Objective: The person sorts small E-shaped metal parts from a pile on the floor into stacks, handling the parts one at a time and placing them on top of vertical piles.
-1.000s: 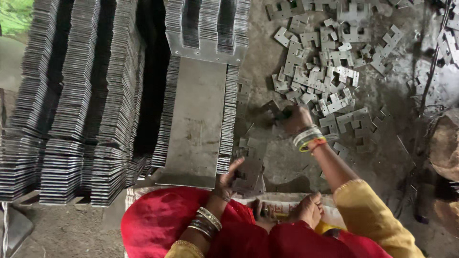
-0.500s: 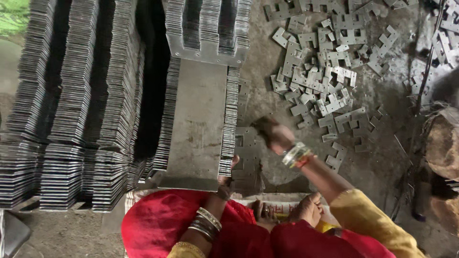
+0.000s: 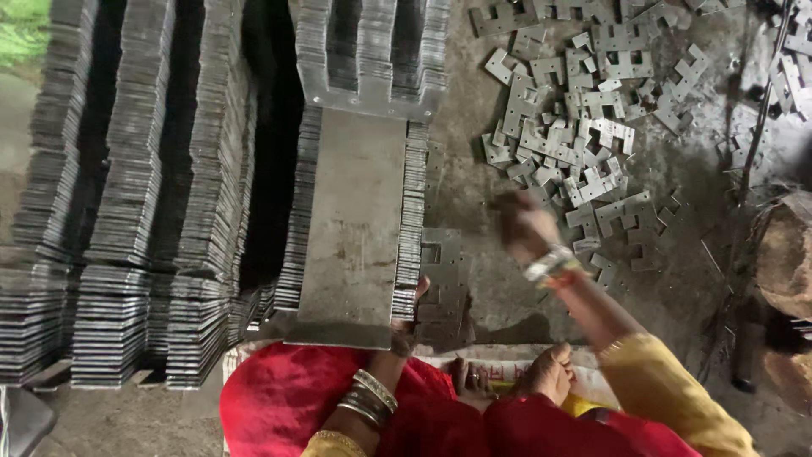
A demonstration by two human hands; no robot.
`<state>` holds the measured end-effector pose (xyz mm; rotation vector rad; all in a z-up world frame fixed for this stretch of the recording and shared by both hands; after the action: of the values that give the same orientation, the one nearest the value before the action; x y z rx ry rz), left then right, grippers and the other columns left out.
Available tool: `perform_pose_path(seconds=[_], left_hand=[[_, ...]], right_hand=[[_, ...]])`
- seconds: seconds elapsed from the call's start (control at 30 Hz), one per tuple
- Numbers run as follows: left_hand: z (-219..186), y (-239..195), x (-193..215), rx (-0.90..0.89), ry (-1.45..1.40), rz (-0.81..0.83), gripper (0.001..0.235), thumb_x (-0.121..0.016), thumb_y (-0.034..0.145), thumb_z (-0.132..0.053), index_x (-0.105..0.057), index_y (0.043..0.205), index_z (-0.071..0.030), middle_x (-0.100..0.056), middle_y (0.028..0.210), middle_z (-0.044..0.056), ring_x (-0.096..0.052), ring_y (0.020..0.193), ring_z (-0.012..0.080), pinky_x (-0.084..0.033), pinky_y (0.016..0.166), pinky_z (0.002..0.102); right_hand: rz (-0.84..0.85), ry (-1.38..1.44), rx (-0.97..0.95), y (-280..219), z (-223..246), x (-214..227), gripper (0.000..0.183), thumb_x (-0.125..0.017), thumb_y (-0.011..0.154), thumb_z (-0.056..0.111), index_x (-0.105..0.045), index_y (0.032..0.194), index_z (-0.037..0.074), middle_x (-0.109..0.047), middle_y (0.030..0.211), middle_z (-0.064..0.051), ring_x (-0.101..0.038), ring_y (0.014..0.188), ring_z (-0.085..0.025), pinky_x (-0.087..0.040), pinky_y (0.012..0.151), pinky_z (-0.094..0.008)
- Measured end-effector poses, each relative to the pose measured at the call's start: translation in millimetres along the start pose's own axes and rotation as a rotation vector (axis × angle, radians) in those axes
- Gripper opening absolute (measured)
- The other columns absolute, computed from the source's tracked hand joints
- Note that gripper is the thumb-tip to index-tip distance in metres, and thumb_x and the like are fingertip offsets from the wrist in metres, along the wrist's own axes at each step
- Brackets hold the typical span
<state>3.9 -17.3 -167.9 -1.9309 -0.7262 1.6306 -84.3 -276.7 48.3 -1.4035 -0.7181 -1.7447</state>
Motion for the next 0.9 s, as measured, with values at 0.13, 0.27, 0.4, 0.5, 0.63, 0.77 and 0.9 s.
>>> perform_pose_path(seconds=[0.13,0.27,0.4,0.5,0.63,0.77,0.9], left_hand=[[-2.4,-0.9,-0.8,0.008,0.033,-0.005,0.047,-0.061,0.1,-0.037,-0.06,0.135,-0.006,-0.07,0.117,0.012,-0.071,0.1,0.0252,-0.061,0.086,0.041],[-8.5,-8.2,5.0,0.02,0.042,-0.009,0.049,-0.06,0.1,-0.039,-0.059,0.136,-0.006,-0.07,0.117,0.012,-0.07,0.101,0.0248,-0.061,0.087,0.04],[-0.7,-8.1,8.1,0.053,0.065,0.009,0.051,-0.06,0.1,-0.041,-0.059,0.137,-0.007,-0.07,0.117,0.011,-0.07,0.101,0.0244,-0.06,0.088,0.04],[5.7,-3.5,-4.1,0.088,0.155,0.031,0.052,-0.06,0.101,-0.043,-0.058,0.138,-0.007,-0.07,0.117,0.011,-0.07,0.101,0.0241,-0.06,0.088,0.04],[9.5,-31.0,-43.6,0.238,-0.04,0.311,0.056,-0.056,0.099,-0.046,-0.056,0.14,-0.007,-0.071,0.123,0.011,-0.072,0.107,0.0238,-0.06,0.093,0.038],[1.4,-48.1,-62.6,0.261,-0.192,0.431,0.068,-0.056,0.1,-0.053,-0.055,0.141,0.001,-0.07,0.125,0.02,-0.071,0.107,0.0299,-0.059,0.089,0.042],[-4.1,-57.2,-64.4,0.212,-0.1,0.321,0.059,-0.057,0.103,-0.045,-0.057,0.141,0.0,-0.07,0.124,0.018,-0.071,0.105,0.0283,-0.058,0.087,0.041]], right_hand=[[0.08,-0.039,0.223,54.0,64.5,-7.0,0.06,-0.062,0.082,-0.008,-0.06,0.14,0.007,-0.052,0.152,-0.009,-0.047,0.141,-0.028,-0.042,0.113,-0.039],[0.137,-0.116,0.367,65.6,89.3,-3.2,0.067,-0.069,0.071,0.001,-0.06,0.137,0.004,-0.045,0.152,-0.014,-0.034,0.145,-0.035,-0.026,0.118,-0.051],[0.09,-0.103,0.351,7.3,60.2,-13.1,0.065,-0.067,0.066,-0.002,-0.067,0.129,0.016,-0.049,0.16,-0.01,-0.033,0.152,-0.029,-0.026,0.125,-0.045],[0.033,-0.11,0.163,-56.8,5.2,-12.8,0.055,-0.07,0.071,0.006,-0.068,0.125,0.014,-0.058,0.14,-0.013,-0.047,0.131,-0.033,-0.038,0.111,-0.046],[-0.119,-0.066,-0.42,-129.7,-70.6,6.5,0.045,-0.072,0.077,0.017,-0.069,0.121,0.011,-0.069,0.113,-0.017,-0.065,0.104,-0.038,-0.054,0.091,-0.048],[0.127,0.191,-0.787,-139.8,-58.7,3.4,0.042,-0.069,0.085,0.024,-0.065,0.126,0.017,-0.073,0.111,-0.014,-0.074,0.09,-0.036,-0.062,0.075,-0.048],[0.095,0.057,-0.56,-127.1,-24.0,-23.5,0.044,-0.07,0.083,0.02,-0.065,0.127,0.015,-0.072,0.111,-0.018,-0.072,0.092,-0.04,-0.06,0.074,-0.049]])
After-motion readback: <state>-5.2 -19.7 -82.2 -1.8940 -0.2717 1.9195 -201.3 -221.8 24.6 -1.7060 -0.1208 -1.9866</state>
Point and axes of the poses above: each hand's wrist, its own y-axis towards the middle knuckle, its own x-axis out of the back of the hand, z = x × y, the point moved 4 cm from there along y, towards the middle knuckle
